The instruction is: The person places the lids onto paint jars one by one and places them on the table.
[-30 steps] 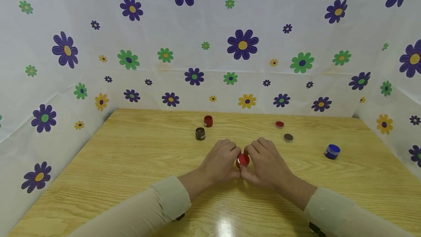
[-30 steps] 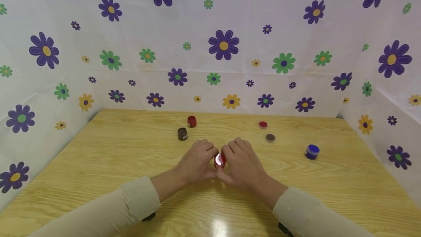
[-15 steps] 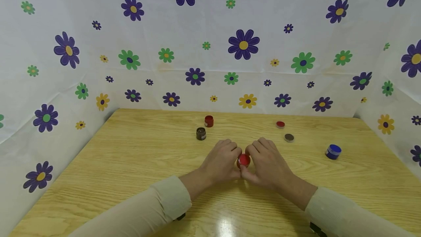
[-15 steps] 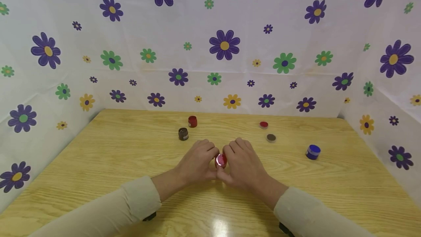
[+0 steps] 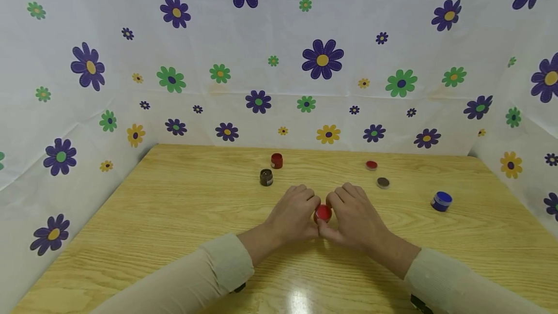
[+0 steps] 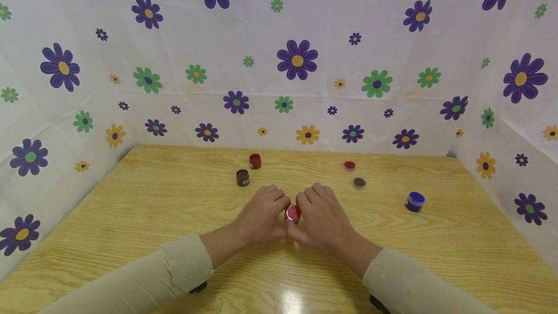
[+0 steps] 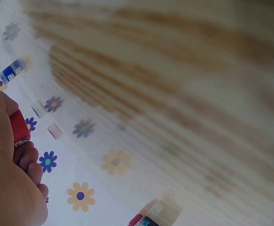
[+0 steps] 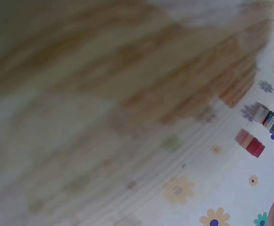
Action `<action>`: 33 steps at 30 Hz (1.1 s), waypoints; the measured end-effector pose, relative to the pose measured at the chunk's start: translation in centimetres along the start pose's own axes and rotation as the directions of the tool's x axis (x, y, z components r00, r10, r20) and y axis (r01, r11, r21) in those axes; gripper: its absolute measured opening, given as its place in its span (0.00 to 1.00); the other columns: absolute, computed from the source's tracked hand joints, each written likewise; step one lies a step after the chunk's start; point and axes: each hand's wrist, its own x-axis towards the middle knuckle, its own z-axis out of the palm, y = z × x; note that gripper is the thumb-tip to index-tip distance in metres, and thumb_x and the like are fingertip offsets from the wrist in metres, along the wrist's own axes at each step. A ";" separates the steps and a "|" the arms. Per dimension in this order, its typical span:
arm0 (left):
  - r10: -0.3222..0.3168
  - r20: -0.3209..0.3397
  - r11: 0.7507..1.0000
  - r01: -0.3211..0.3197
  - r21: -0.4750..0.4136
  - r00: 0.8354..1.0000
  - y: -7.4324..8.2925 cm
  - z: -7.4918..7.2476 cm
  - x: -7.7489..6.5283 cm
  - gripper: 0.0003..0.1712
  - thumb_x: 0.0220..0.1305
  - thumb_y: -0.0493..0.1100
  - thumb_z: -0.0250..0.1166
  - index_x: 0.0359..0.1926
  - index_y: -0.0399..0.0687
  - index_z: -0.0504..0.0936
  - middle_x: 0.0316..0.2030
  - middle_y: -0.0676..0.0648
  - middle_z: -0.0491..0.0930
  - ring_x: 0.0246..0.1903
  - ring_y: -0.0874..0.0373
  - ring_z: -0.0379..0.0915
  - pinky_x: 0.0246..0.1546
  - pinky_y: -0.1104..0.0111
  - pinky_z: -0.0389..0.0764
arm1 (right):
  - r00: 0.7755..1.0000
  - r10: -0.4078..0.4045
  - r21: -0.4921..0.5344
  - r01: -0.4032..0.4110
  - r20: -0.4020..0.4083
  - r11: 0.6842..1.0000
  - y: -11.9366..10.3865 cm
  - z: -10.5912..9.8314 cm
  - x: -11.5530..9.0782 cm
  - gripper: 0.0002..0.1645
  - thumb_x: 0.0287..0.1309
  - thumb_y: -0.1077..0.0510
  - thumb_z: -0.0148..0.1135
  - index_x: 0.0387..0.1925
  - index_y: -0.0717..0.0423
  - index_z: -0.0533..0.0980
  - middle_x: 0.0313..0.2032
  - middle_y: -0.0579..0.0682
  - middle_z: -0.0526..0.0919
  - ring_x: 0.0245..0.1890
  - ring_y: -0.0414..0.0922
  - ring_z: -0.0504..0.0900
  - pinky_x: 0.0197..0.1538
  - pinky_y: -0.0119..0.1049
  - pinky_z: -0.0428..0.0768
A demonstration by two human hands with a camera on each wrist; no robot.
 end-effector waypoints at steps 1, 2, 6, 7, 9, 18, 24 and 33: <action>0.000 0.001 1.000 0.000 0.002 1.000 0.0 0.0 0.0 0.18 0.48 0.56 0.76 0.29 0.50 0.81 0.27 0.55 0.76 0.30 0.61 0.67 0.35 0.71 0.70 | 1.000 0.001 -0.002 -0.001 0.002 1.000 0.0 0.0 0.0 0.15 0.50 0.45 0.63 0.28 0.51 0.73 0.27 0.44 0.74 0.34 0.44 0.68 0.47 0.41 0.71; 0.000 0.002 1.000 0.000 0.003 1.000 0.0 0.0 0.0 0.18 0.47 0.56 0.76 0.29 0.50 0.81 0.27 0.55 0.76 0.30 0.61 0.67 0.35 0.71 0.70 | 1.000 0.003 -0.004 -0.003 0.003 1.000 0.0 0.0 0.0 0.15 0.50 0.45 0.63 0.27 0.51 0.73 0.27 0.44 0.74 0.34 0.44 0.68 0.46 0.41 0.71; 0.005 -0.001 1.000 -0.005 0.007 1.000 0.1 -0.1 0.1 0.18 0.47 0.55 0.76 0.29 0.50 0.81 0.27 0.55 0.76 0.30 0.61 0.67 0.36 0.71 0.70 | 1.000 0.007 -0.009 -0.007 0.008 1.000 0.0 0.0 0.0 0.15 0.50 0.45 0.63 0.27 0.51 0.73 0.27 0.44 0.74 0.34 0.44 0.68 0.46 0.40 0.71; 0.006 -0.003 1.000 -0.006 0.006 1.000 0.1 -0.1 0.1 0.18 0.47 0.55 0.76 0.29 0.50 0.81 0.27 0.55 0.76 0.30 0.61 0.67 0.36 0.71 0.70 | 1.000 0.007 -0.010 -0.007 0.009 1.000 0.0 -0.1 0.0 0.15 0.50 0.45 0.63 0.27 0.51 0.73 0.27 0.44 0.74 0.34 0.44 0.68 0.46 0.40 0.71; 0.006 -0.004 1.000 -0.006 0.006 1.000 0.1 -0.2 0.1 0.18 0.47 0.55 0.76 0.28 0.50 0.81 0.27 0.55 0.76 0.30 0.61 0.66 0.36 0.71 0.70 | 1.000 0.008 -0.012 -0.008 0.013 1.000 0.0 -0.1 0.0 0.15 0.50 0.44 0.63 0.27 0.51 0.73 0.27 0.44 0.74 0.34 0.43 0.67 0.46 0.40 0.71; 0.015 -0.005 1.000 -0.015 0.014 1.000 0.2 -0.1 0.1 0.17 0.46 0.54 0.75 0.27 0.50 0.80 0.26 0.55 0.75 0.29 0.61 0.65 0.36 0.71 0.69 | 1.000 0.004 -0.016 -0.004 0.015 1.000 0.1 -0.1 -0.1 0.16 0.51 0.44 0.64 0.26 0.50 0.73 0.26 0.44 0.73 0.33 0.44 0.67 0.45 0.40 0.71; 0.029 -0.026 1.000 -0.029 0.007 0.999 0.2 0.2 0.0 0.17 0.44 0.55 0.75 0.25 0.51 0.78 0.24 0.56 0.74 0.28 0.61 0.64 0.34 0.71 0.68 | 1.000 -0.011 -0.022 0.011 0.012 1.000 0.0 -0.3 0.0 0.21 0.53 0.40 0.66 0.21 0.50 0.72 0.21 0.43 0.71 0.31 0.43 0.66 0.45 0.40 0.71; 0.011 0.006 1.000 -0.011 -0.012 1.000 0.3 0.0 0.0 0.20 0.44 0.57 0.76 0.28 0.50 0.80 0.27 0.55 0.78 0.30 0.61 0.68 0.37 0.70 0.72 | 0.999 0.017 -0.032 -0.016 0.034 0.999 0.0 -0.5 0.0 0.27 0.53 0.34 0.66 0.20 0.50 0.72 0.18 0.40 0.70 0.26 0.41 0.64 0.40 0.37 0.68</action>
